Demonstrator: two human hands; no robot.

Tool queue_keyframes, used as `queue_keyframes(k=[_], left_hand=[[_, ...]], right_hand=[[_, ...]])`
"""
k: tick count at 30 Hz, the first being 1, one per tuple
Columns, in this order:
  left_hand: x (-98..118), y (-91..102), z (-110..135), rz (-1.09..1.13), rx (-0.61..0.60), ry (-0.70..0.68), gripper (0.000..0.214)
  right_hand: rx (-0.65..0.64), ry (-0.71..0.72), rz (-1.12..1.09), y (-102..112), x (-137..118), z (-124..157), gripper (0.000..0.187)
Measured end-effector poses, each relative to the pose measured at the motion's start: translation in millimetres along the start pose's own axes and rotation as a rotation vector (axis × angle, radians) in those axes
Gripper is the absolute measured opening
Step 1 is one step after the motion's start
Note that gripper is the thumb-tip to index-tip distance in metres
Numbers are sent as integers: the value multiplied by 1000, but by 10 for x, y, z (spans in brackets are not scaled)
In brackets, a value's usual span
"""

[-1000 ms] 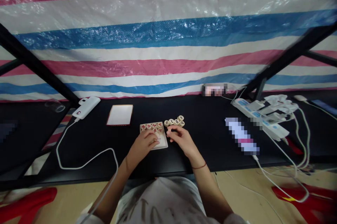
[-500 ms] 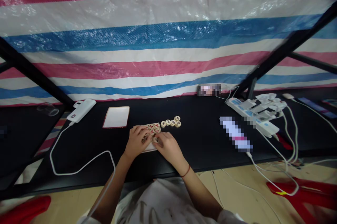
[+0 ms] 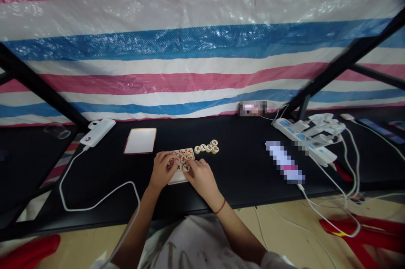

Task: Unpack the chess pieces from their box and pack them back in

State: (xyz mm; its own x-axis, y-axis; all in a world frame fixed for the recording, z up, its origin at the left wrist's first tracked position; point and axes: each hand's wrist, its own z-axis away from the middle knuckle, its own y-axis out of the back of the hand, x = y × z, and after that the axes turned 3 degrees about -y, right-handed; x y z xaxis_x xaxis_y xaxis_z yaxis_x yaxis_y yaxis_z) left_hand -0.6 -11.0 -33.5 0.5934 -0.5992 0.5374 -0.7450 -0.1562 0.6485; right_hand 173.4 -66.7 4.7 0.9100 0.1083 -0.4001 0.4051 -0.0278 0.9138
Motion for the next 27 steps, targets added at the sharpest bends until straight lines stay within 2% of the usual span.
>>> queue_keyframes(k=[12, 14, 16, 19, 22, 23, 25, 27], left_hand=[[-3, -10, -5, 27, 2, -26, 11], [-9, -12, -4, 25, 8, -37, 11], [-15, -15, -3, 22, 25, -46, 11], [-15, -13, -5, 19, 52, -48, 13], [-11, -7, -14, 18, 42, -52, 12], [-12, -5, -17, 17, 37, -58, 12], [-19, -4, -21, 12, 37, -70, 11], [-29, -5, -21, 11, 46, -75, 12]], right_hand=[[57, 8, -54, -61, 13, 7, 18], [104, 30, -137, -61, 18, 24, 18], [211, 42, -267, -50, 90, 22, 19], [478, -34, -424, -2, 435, -81, 22], [706, -278, -409, 79, 1057, -336, 22], [745, -376, -382, 110, 1287, -443, 25], [740, -534, -319, 176, 1710, -664, 32], [737, -607, -215, 247, 2030, -871, 38]])
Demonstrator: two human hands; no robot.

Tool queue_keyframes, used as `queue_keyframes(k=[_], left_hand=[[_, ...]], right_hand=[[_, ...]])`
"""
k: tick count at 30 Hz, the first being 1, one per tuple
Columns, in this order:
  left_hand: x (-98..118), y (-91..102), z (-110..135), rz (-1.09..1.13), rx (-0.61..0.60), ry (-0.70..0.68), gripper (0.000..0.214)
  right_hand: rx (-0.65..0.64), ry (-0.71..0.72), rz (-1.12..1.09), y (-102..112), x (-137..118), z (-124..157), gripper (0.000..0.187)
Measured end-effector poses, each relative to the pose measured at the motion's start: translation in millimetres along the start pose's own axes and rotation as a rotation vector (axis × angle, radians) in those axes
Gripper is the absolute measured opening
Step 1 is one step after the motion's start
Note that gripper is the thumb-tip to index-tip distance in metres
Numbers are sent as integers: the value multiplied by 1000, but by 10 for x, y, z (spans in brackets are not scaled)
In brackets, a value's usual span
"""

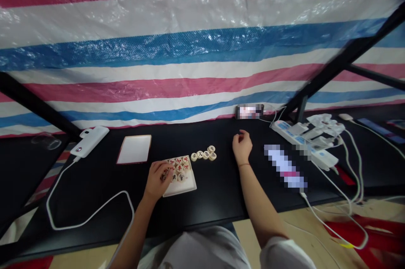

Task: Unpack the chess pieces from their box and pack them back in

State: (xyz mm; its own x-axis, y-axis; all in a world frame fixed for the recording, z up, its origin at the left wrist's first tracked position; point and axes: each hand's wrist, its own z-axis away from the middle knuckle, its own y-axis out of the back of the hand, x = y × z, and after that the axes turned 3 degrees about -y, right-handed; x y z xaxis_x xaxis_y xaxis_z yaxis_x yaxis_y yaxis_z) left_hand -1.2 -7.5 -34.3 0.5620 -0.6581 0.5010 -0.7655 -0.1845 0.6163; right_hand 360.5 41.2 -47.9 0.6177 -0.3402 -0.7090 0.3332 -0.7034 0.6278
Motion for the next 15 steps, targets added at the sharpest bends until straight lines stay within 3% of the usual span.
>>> queue_keyframes(k=[7, 15], left_hand=[[14, 15, -7, 29, -21, 33, 12], [33, 40, -37, 35, -58, 37, 14]], right_hand=[[-53, -57, 388, -265, 39, -681, 58], [-88, -85, 504, -407, 122, -970, 61]])
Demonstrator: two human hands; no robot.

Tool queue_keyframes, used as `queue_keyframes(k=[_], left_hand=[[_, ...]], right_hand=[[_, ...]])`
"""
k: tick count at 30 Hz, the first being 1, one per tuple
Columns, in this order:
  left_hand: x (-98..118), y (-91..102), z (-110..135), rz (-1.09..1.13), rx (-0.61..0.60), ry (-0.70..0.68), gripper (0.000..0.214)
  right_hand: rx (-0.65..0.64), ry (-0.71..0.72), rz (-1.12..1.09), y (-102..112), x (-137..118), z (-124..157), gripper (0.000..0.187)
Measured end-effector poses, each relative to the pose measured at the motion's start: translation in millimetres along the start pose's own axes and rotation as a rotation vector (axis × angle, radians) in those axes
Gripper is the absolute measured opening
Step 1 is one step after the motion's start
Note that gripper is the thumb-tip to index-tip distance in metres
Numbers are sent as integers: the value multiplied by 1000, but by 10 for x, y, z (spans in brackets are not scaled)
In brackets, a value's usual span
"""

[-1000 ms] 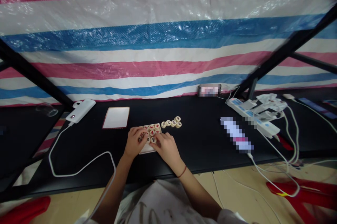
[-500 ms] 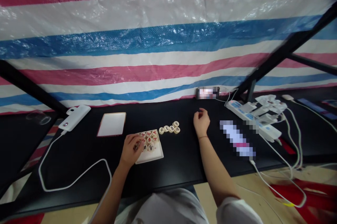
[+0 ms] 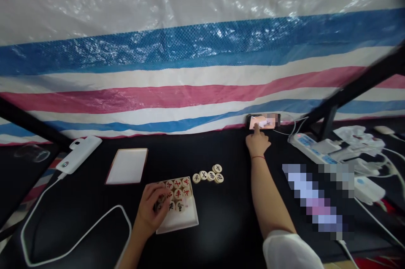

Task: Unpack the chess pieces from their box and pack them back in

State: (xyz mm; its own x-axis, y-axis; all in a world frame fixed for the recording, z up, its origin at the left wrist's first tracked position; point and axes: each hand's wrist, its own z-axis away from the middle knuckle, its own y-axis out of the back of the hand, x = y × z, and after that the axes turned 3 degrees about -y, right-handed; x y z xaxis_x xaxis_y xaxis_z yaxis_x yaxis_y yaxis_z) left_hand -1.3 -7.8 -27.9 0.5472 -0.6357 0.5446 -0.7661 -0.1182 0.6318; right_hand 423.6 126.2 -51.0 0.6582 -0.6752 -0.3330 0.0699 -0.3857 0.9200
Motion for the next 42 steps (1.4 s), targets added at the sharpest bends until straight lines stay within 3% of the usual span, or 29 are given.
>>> queue_keyframes(k=[3, 9, 17, 31, 36, 42], left_hand=[[-5, 5, -5, 1, -10, 0, 14], [-7, -4, -5, -9, 0, -21, 14], [-13, 9, -6, -3, 2, -16, 16], [-18, 10, -6, 0, -7, -27, 16], [-24, 15, 4, 4, -14, -20, 16], [-39, 3, 28, 13, 4, -25, 16]], right_hand=[[14, -30, -49, 9, 31, -47, 59], [161, -186, -220, -8, 116, -228, 58], [174, -221, -247, -93, 90, -407, 66], [157, -187, -188, -126, 120, -415, 74], [234, -178, -286, -124, 142, -380, 66], [265, -36, -357, -68, 109, -236, 51]])
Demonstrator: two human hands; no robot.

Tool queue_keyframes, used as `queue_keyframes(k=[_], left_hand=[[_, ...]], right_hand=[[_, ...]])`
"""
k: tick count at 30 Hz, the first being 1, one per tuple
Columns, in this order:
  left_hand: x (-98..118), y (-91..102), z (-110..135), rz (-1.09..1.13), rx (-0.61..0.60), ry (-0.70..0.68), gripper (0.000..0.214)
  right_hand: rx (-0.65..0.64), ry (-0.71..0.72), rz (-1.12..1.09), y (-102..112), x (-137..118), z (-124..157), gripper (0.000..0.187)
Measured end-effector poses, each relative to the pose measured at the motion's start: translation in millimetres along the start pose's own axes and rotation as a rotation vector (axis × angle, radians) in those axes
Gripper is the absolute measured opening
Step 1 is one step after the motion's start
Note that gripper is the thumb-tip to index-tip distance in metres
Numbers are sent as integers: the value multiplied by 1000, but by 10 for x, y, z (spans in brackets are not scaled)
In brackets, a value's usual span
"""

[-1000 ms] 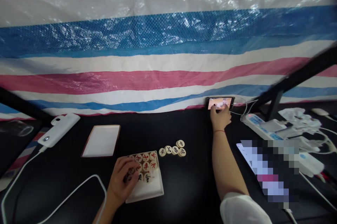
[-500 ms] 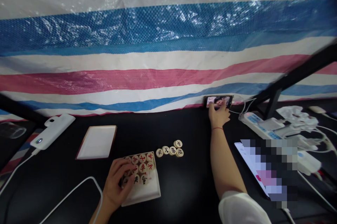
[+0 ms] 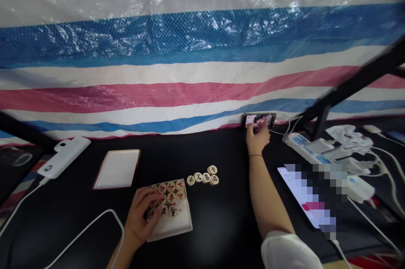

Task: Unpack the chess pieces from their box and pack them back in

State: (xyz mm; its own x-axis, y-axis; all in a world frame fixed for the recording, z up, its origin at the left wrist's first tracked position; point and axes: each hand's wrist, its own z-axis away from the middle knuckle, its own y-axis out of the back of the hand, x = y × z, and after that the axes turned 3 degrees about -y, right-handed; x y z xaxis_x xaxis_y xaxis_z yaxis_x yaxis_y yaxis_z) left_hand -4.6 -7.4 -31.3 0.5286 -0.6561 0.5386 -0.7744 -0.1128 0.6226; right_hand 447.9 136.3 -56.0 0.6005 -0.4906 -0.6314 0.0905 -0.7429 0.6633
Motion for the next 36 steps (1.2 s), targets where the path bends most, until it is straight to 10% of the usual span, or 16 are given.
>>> queue_keyframes(k=[8, 16, 20, 27, 36], left_hand=[[13, -5, 4, -13, 4, 7, 15], [38, -12, 9, -11, 5, 6, 13], [35, -21, 12, -6, 36, -13, 13], [42, -27, 6, -9, 43, 26, 14], [30, -24, 23, -16, 24, 28, 14]], right_hand=[[-97, 262, -222, 219, -270, 569, 30], [-661, 841, -424, 963, -754, 1504, 18], [-854, 1023, -306, 1161, -888, 1788, 43], [-787, 877, -315, 1057, -647, 1547, 45], [-1058, 906, -228, 965, -411, 1253, 56]])
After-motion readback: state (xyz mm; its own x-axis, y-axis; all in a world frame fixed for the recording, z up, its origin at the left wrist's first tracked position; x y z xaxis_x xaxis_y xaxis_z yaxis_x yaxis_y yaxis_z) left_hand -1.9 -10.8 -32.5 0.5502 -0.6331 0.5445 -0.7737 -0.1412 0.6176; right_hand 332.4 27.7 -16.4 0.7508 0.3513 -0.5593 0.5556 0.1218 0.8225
